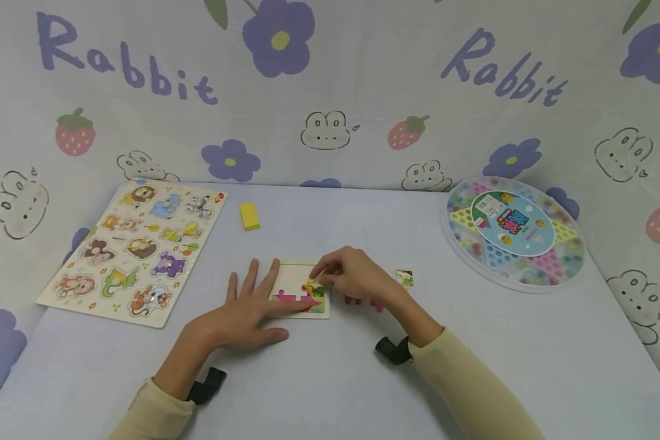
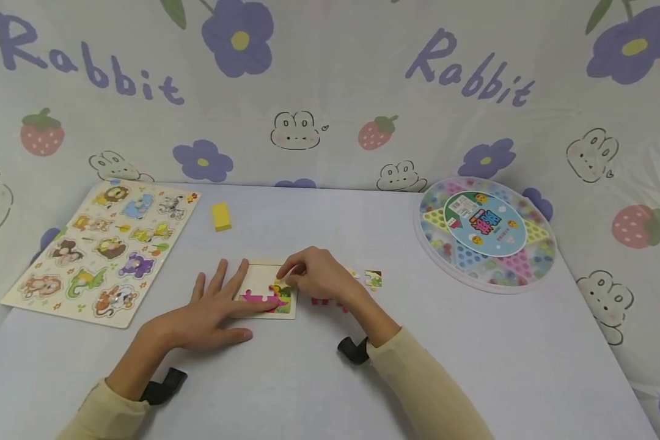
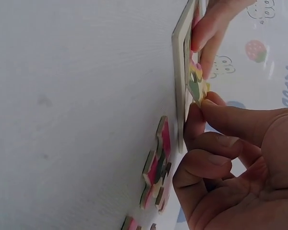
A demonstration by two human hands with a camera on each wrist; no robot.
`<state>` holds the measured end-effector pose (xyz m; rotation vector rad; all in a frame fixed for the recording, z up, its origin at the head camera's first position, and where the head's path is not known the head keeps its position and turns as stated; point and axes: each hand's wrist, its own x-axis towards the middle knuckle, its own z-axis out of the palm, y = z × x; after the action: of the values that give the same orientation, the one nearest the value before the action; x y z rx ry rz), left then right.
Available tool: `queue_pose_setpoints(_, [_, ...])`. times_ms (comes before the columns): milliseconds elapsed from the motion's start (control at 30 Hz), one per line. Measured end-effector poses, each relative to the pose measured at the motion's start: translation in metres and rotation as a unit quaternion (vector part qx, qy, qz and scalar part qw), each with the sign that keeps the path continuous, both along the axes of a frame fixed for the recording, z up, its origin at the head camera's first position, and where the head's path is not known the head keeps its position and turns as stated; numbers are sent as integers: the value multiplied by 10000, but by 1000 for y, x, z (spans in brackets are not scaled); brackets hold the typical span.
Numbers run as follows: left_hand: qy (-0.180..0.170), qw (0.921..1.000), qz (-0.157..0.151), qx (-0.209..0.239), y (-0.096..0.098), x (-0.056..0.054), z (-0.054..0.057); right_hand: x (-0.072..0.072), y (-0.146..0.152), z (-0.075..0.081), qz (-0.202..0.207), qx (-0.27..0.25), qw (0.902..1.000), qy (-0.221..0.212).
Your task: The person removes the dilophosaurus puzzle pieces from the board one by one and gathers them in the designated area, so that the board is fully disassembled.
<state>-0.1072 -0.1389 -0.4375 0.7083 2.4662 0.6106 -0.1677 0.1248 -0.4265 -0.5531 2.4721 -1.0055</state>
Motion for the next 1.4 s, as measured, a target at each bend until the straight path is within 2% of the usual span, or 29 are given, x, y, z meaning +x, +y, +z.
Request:
queue_pose_setpoints(400, [187,9995,126,-218,5,1,3,0,-3,3,-241,-123,9992,-292])
queue_pose_setpoints(700, [133,9998,74,-85,4,1,1,2,5,6,-429,-129,9983,-360])
queue_pose_setpoints(1233, [-33,9996,38,291,-2,2,-5,7,59,15,-669,-418,9960,-430])
queue_pose_setpoints(1400, [-15,9993,39,381,-3,2,-5,14,82,17,-885,-276,9943,-534])
